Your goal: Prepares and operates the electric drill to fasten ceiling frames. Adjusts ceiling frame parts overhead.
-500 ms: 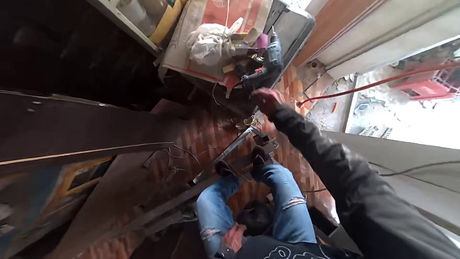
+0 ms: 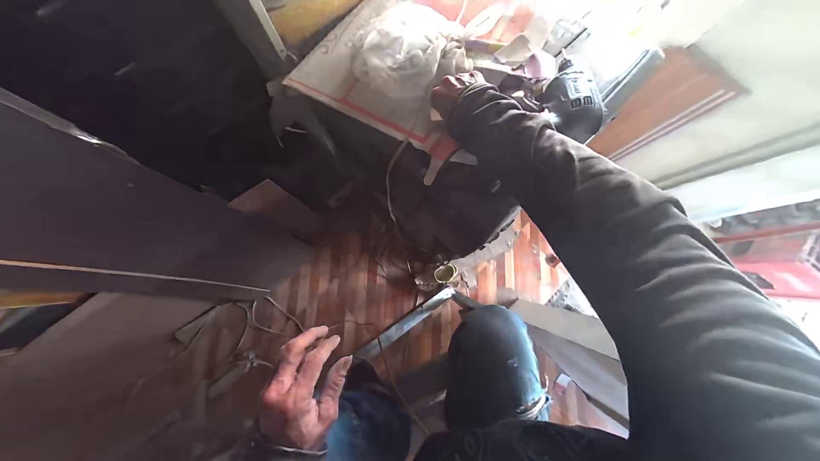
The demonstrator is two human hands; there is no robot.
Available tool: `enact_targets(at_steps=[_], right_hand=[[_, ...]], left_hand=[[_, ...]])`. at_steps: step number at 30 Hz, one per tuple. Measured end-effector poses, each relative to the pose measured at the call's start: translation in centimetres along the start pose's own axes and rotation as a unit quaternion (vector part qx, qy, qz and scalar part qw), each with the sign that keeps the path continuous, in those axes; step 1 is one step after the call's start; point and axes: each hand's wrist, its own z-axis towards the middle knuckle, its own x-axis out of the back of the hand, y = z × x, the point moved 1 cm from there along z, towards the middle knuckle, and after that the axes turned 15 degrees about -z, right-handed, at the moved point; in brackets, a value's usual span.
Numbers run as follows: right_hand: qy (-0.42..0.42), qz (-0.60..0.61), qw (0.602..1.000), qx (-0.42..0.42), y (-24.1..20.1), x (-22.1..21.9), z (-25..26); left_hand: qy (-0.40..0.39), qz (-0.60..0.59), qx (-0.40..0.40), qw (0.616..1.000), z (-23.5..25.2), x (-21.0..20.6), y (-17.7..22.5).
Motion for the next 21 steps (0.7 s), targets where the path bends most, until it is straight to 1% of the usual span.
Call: enact_targets(at_steps=[2,3,4,5,6,7,8,9,10,11,12,13,14,15,16,18,19,21], right_hand=[[0.057,0.072,0.996,-0.01,2.1,-0.4,0.2],[0.09,0.118,0.989,-0.022,3.7,0.3,-1.2],[0.128,0.162,0.978,-0.038,5.5,1.0,-3.8],[0.186,0.196,0.961,-0.064,7.4,1.1,-7.2],[0.253,0.241,0.93,-0.117,8.8,0.2,-10.6],[0.311,0.292,0.885,-0.188,9.8,-1.7,-13.9],[0.345,0.345,0.836,-0.253,10.4,-4.0,-16.8],[0.356,0.41,0.784,-0.301,10.7,-6.7,-18.8],[0.339,0.508,0.721,-0.328,10.6,-9.4,-19.9],[0.288,0.634,0.633,-0.337,9.9,-11.3,-20.5],[0.224,0.747,0.533,-0.329,9.2,-12.5,-20.7],[0.178,0.825,0.437,-0.31,8.4,-13.2,-20.6],[0.155,0.87,0.364,-0.292,7.6,-13.3,-20.1],[0.14,0.899,0.313,-0.27,6.9,-13.1,-19.6],[0.13,0.919,0.281,-0.244,6.5,-12.7,-18.9],[0.135,0.937,0.247,-0.206,6.6,-12.0,-17.5],[0.143,0.94,0.229,-0.208,6.7,-11.5,-16.6],[0.163,0.943,0.168,-0.238,7.2,-10.5,-14.6]], left_hand=[[-0.027,0.001,-0.019,0.999,1.1,-1.0,-0.5],[-0.045,0.001,-0.03,0.999,2.1,-1.3,-0.5],[-0.063,-0.004,-0.043,0.997,3.3,-1.7,-0.4],[-0.083,-0.015,-0.056,0.995,4.7,-2.1,-0.2],[-0.103,-0.033,-0.072,0.991,6.5,-2.8,0.0],[-0.119,-0.052,-0.091,0.987,8.6,-3.9,0.4],[-0.124,-0.069,-0.113,0.983,10.9,-5.3,0.8],[-0.119,-0.082,-0.135,0.98,13.2,-7.1,1.2],[-0.114,-0.092,-0.152,0.977,15.5,-9.1,1.7],[-0.116,-0.094,-0.162,0.975,18.0,-11.1,2.4],[-0.131,-0.095,-0.159,0.974,20.6,-13.1,3.3],[-0.146,-0.088,-0.159,0.973,23.3,-15.1,4.3],[-0.162,-0.07,-0.151,0.973,26.0,-17.1,5.2],[-0.191,-0.039,-0.124,0.973,28.4,-18.8,6.2],[-0.235,0.007,-0.073,0.969,30.6,-20.1,7.2],[-0.315,0.107,0.015,0.943,34.1,-22.6,8.5],[-0.342,0.138,0.047,0.928,35.1,-23.5,9.0],[-0.377,0.168,0.087,0.907,36.1,-24.2,10.2]])
